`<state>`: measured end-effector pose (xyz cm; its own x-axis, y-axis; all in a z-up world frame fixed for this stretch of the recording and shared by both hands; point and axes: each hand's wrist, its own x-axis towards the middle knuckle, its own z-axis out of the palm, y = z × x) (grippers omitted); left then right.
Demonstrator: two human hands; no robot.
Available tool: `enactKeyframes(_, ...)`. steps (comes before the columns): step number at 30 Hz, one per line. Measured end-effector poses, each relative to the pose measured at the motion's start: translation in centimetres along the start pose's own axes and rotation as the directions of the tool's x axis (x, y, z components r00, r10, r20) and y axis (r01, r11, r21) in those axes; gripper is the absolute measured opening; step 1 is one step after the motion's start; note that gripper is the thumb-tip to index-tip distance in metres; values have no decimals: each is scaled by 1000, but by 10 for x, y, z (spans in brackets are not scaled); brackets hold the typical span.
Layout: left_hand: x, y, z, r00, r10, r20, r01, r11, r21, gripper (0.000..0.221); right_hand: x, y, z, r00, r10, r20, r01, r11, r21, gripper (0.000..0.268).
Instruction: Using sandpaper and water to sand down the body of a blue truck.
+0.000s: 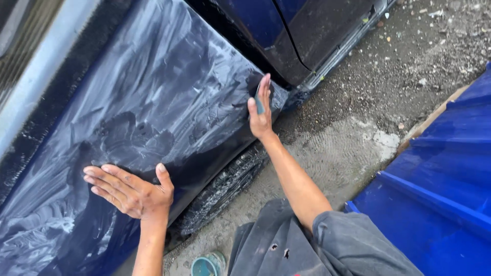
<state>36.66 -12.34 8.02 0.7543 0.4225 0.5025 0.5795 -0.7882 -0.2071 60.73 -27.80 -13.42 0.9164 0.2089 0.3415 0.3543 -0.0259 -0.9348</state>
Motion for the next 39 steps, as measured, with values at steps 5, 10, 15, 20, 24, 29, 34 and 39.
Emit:
enactKeyframes(5, -7, -6, 0, 1000, 21, -2, -21, 1000, 1, 95, -7, -56, 18, 971, 224, -88, -214, 971, 106, 76)
enactKeyframes(10, 31, 37, 0, 923, 376, 85, -383, 918, 99, 95, -12, 9, -16, 957, 289, -30, -285, 954, 96, 77)
enactKeyframes(15, 87, 120, 29, 769, 634, 74, -639, 764, 87, 95, -29, 107, -85, 697, 685, 214, -716, 646, 265, 74)
enactKeyframes(20, 91, 211, 68, 544, 802, 246, -781, 377, 498, 91, -109, 117, -135, 779, 627, 16, -590, 723, 360, 65)
enactKeyframes(24, 72, 252, 120, 503, 802, 323, -792, 278, 544, 94, -177, 144, -176, 753, 658, 24, -622, 699, 352, 64)
enactKeyframes(29, 31, 298, 221, 399, 782, 479, -853, 126, 506, 93, -215, 138, -226, 629, 773, -82, -692, 605, 393, 61)
enactKeyframes(34, -24, 325, 288, 281, 750, 599, -933, 68, 353, 85, -238, 133, -265, 576, 807, -128, -731, 579, 361, 59)
enactKeyframes(39, 11, 291, 203, 303, 732, 610, -949, 173, 264, 86, -255, 127, -277, 491, 856, -160, -808, 517, 282, 58)
